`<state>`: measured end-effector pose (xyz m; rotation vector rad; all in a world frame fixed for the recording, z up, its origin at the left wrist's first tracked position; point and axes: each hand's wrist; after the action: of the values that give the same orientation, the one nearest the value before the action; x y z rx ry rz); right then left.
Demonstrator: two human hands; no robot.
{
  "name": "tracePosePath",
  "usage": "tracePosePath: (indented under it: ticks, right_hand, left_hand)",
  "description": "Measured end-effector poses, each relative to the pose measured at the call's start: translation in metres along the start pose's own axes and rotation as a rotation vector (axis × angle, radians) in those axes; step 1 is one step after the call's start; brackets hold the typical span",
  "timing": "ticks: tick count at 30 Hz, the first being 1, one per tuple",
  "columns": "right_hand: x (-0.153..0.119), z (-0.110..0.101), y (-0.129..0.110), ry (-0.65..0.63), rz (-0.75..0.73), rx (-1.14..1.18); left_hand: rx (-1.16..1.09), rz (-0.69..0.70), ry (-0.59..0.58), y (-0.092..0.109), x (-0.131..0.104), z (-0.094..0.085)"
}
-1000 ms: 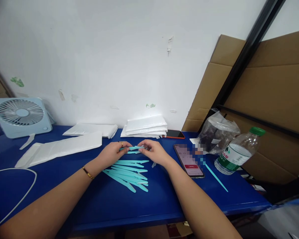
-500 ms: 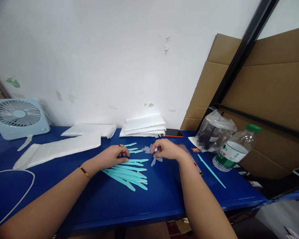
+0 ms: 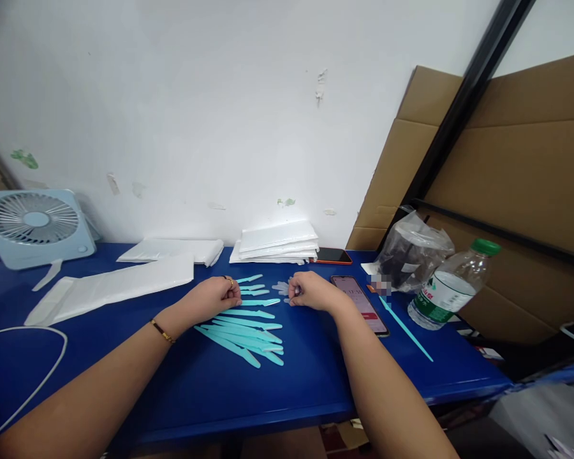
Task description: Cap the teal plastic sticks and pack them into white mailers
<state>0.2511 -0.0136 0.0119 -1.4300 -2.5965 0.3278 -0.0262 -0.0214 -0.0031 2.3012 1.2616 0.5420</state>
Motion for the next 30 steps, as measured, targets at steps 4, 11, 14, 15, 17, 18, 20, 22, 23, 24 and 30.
tracePosePath:
  ticks: [4,11,14,15,17,18,20,22,23,24,30]
  right_hand:
    - [0.0,0.001,0.001,-0.001,-0.012,0.008]
    - [0.002,-0.001,-0.004,0.007,-0.023,-0.045]
    - [0.002,0.0,-0.006,0.02,-0.038,-0.06]
    - [0.003,0.0,-0.006,0.024,-0.046,-0.062]
    - [0.004,0.002,-0.006,0.036,-0.069,-0.067]
    - [0.005,0.003,-0.006,0.045,-0.079,-0.069]
    - [0.006,0.006,-0.005,0.063,-0.089,-0.077]
    - [0.007,0.008,-0.005,0.07,-0.089,-0.08]
    - [0.008,0.009,-0.005,0.071,-0.09,-0.077]
    - [0.008,0.009,-0.006,0.07,-0.092,-0.072]
    - [0.01,0.011,-0.007,0.124,-0.091,-0.076]
  left_hand:
    - [0.05,0.082,0.006,-0.001,0.0,0.001]
    - [0.204,0.149,0.001,-0.002,0.003,0.001]
    - [0.228,0.164,0.012,-0.003,0.004,0.002]
    - [0.23,0.171,0.017,-0.003,0.004,0.002]
    - [0.231,0.178,0.017,-0.003,0.004,0.002]
    - [0.23,0.178,0.014,-0.003,0.004,0.002]
    - [0.226,0.174,0.009,-0.002,0.004,0.001]
    - [0.222,0.171,0.006,-0.001,0.004,0.0]
    - [0.22,0.17,0.006,0.0,0.004,0.0]
    - [0.219,0.171,0.006,0.0,0.004,0.0]
    - [0.219,0.161,0.007,-0.002,0.004,0.0]
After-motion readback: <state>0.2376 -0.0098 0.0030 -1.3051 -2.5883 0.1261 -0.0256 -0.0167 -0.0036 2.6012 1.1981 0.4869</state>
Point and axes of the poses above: each hand's wrist, its own x-axis towards the middle knuckle, its own z-axis out of the palm, y = z × x, and after that the axes turned 11 degrees about -x, right-handed
